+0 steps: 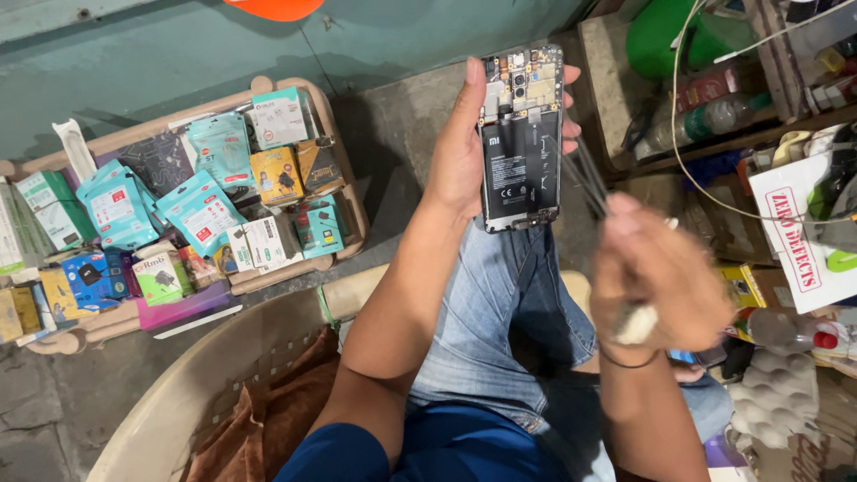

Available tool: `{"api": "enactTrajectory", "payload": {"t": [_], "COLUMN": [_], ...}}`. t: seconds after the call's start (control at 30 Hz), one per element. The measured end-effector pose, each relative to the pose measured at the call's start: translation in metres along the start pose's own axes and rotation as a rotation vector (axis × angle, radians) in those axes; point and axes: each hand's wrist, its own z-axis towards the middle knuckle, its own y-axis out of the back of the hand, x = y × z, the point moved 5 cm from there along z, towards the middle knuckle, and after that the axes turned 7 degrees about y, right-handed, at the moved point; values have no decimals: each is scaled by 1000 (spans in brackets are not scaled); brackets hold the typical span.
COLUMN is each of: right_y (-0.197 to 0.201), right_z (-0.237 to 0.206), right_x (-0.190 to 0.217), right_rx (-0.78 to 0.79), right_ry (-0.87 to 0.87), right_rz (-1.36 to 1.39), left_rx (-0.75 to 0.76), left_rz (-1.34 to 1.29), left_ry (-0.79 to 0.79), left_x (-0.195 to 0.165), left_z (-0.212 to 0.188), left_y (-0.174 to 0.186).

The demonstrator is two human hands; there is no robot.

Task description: The person holds an opened smartphone on their lap and uses tweezers to manipulate and adjust components inside the phone body. They then use a small brush to brush the internal parts and camera area of the phone, continuing to work on it with the tweezers.

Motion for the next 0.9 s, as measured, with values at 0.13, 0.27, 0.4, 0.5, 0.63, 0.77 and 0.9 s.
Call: {"api": "enactTrajectory", "payload": {"t": [0.13, 0.27, 0.4, 0.5, 0.63, 0.77, 0.9], "right_y": [12, 19, 18, 21, 20, 21, 18], "right_z": [-12, -2, 14, 19, 22, 16, 13], "right_x": [-23, -32, -36, -35, -33, -35, -40], "right_rx": [-263, -249, -289, -276, -201, -242, -343], "right_ry": [-351, -489, -507, -533, -507, -532, -453], "right_rz": [166, 202, 378, 399, 407, 428, 486], "left_rx": [13, 10, 10, 32, 39, 66, 76], "left_rz": [-5, 0, -14, -12, -25, -47, -40], "left_ry": [2, -4, 2, 2, 13, 30, 21], "left_x": [-2, -3, -3, -3, -2, -1, -2], "left_z": [0, -1, -2, -2, -1, -1, -1], "left_y": [0, -2, -2, -2, -2, -1, -3]}}
